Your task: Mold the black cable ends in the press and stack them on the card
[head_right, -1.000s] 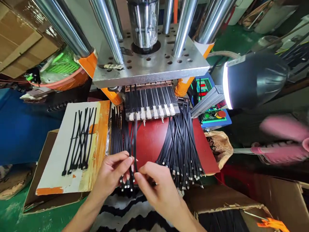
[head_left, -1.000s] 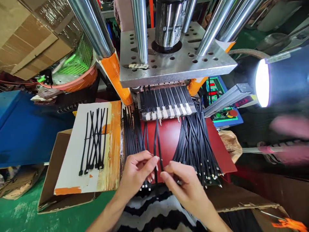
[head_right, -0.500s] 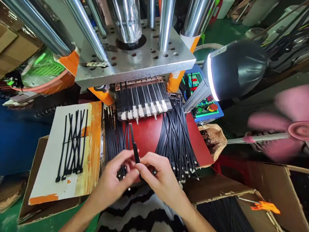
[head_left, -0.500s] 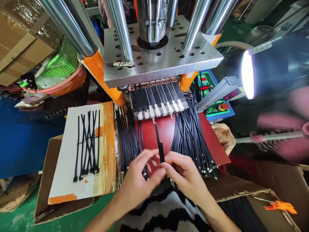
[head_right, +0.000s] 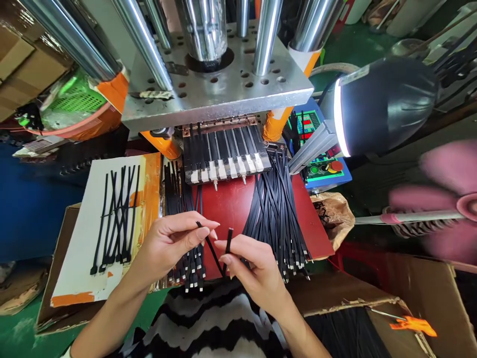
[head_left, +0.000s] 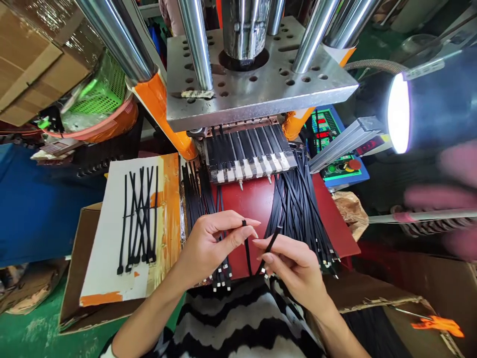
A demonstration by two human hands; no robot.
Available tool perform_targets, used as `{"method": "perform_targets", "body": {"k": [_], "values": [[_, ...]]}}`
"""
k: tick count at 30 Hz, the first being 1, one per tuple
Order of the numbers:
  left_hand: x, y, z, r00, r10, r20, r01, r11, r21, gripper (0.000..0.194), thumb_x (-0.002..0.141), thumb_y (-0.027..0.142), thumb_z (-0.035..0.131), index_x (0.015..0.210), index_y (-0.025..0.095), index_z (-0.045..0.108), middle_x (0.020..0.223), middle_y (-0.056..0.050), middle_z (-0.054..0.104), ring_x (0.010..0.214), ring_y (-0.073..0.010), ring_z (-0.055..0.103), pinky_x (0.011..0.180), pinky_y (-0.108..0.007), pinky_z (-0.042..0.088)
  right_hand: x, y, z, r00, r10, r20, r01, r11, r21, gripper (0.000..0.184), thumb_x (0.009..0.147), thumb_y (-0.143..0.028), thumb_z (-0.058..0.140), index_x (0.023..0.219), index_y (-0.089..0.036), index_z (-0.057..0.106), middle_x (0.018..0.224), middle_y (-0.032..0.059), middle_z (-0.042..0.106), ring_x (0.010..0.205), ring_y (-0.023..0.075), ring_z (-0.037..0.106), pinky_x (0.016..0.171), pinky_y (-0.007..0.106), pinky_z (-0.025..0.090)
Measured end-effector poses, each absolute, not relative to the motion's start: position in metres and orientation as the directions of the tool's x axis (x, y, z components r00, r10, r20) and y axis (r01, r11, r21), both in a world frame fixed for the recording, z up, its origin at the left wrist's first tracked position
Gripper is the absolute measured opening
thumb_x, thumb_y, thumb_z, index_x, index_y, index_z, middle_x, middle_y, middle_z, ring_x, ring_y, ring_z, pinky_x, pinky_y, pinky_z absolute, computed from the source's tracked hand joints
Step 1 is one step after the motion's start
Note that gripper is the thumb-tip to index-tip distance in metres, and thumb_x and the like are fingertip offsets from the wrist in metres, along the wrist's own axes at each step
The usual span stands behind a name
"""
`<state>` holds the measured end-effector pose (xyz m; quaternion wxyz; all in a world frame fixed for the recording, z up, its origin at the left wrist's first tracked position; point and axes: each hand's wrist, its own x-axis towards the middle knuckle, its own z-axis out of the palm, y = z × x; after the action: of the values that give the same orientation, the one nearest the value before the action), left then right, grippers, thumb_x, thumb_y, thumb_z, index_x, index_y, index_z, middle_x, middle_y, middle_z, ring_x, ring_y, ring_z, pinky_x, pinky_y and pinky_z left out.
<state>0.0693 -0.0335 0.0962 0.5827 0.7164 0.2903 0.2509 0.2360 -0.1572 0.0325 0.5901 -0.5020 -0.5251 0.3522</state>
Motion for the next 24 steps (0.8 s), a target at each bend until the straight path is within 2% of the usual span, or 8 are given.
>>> {"method": "perform_targets", "body": {"k": [2,6,10,14,17,20,22,24], "values": [[0.068,-0.033,0.097,0.714,0.699,0.022,0.113,-0.146,0.983,0.019,0.100,0.033,0.075,0.094,0.022,0.090,0.092,-0.006,0.083,0.083,-0.0177,0.075,0.080,-0.028,0.058,0.238,-0.154,0.034,0.217,0.943,0.252,0.071,0.243,-0.968,0.017,0.100,-0.030,0.073,0.110,-0.032,0.087,0.078,0.0003,0.073,0.054,0.0123,0.061,0.050,0.024,0.048],[0.067,-0.031,0.097,0.715,0.697,0.053,0.077,-0.154,0.985,0.016,0.099,0.033,0.077,0.099,0.024,0.090,0.097,-0.006,0.081,0.086,-0.0169,0.073,0.077,-0.025,0.057,0.234,-0.144,0.038,0.289,0.914,0.286,0.141,0.255,-0.957,0.011,0.097,-0.033,0.079,0.098,-0.027,0.088,0.073,0.0010,0.069,0.061,0.0133,0.060,0.052,0.024,0.044],[0.068,-0.032,0.098,0.712,0.691,0.124,0.053,-0.229,0.972,0.013,0.099,0.026,0.077,0.099,0.025,0.090,0.096,-0.004,0.077,0.089,-0.0155,0.072,0.078,-0.023,0.056,0.226,-0.134,0.040,0.253,0.923,0.290,0.193,0.245,-0.950,0.020,0.100,-0.031,0.074,0.084,-0.022,0.081,0.073,0.0004,0.063,0.062,0.0123,0.054,0.054,0.025,0.041],[0.071,-0.030,0.103,0.720,0.666,0.194,0.090,-0.367,0.926,0.018,0.103,0.020,0.070,0.097,0.023,0.087,0.089,-0.002,0.076,0.081,-0.0134,0.071,0.076,-0.023,0.057,0.219,-0.131,0.031,0.203,0.948,0.246,0.232,0.198,-0.952,0.030,0.103,-0.031,0.067,0.075,-0.021,0.065,0.070,-0.0021,0.054,0.064,0.0122,0.049,0.059,0.025,0.040],[0.073,-0.013,0.101,0.578,0.724,0.375,0.186,-0.565,0.804,0.017,0.104,0.023,0.069,0.097,0.022,0.085,0.100,-0.004,0.078,0.103,-0.0189,0.073,0.094,-0.029,0.059,0.213,-0.141,0.019,0.032,0.998,0.047,0.259,0.037,-0.965,0.034,0.103,-0.033,0.064,0.073,-0.021,0.055,0.068,-0.0041,0.052,0.062,0.0112,0.045,0.058,0.024,0.037],[0.080,0.027,0.090,0.458,0.728,0.510,0.336,-0.673,0.659,0.019,0.104,0.028,0.068,0.100,0.020,0.084,0.133,-0.010,0.074,0.139,-0.0278,0.061,0.122,-0.045,0.046,0.221,-0.147,0.023,-0.182,0.977,-0.111,0.301,-0.052,-0.952,0.038,0.104,-0.033,0.062,0.070,-0.021,0.049,0.067,-0.0050,0.052,0.060,0.0103,0.044,0.057,0.024,0.033],[0.091,0.062,0.079,0.454,0.731,0.510,0.411,-0.679,0.608,0.021,0.103,0.031,0.067,0.099,0.019,0.084,0.146,-0.012,0.069,0.143,-0.0302,0.059,0.126,-0.050,0.041,0.241,-0.137,0.040,-0.222,0.970,-0.095,0.353,-0.011,-0.936,0.040,0.104,-0.033,0.063,0.069,-0.021,0.049,0.067,-0.0049,0.052,0.062,0.0104,0.045,0.058,0.025,0.033],[0.105,0.098,0.070,0.453,0.745,0.490,0.462,-0.666,0.585,0.023,0.104,0.032,0.066,0.096,0.018,0.083,0.136,-0.012,0.075,0.134,-0.0303,0.065,0.124,-0.052,0.043,0.269,-0.110,0.066,-0.184,0.983,-0.019,0.413,0.060,-0.909,0.043,0.103,-0.037,0.065,0.067,-0.020,0.050,0.065,-0.0051,0.050,0.061,0.0106,0.043,0.058,0.026,0.032]]}}
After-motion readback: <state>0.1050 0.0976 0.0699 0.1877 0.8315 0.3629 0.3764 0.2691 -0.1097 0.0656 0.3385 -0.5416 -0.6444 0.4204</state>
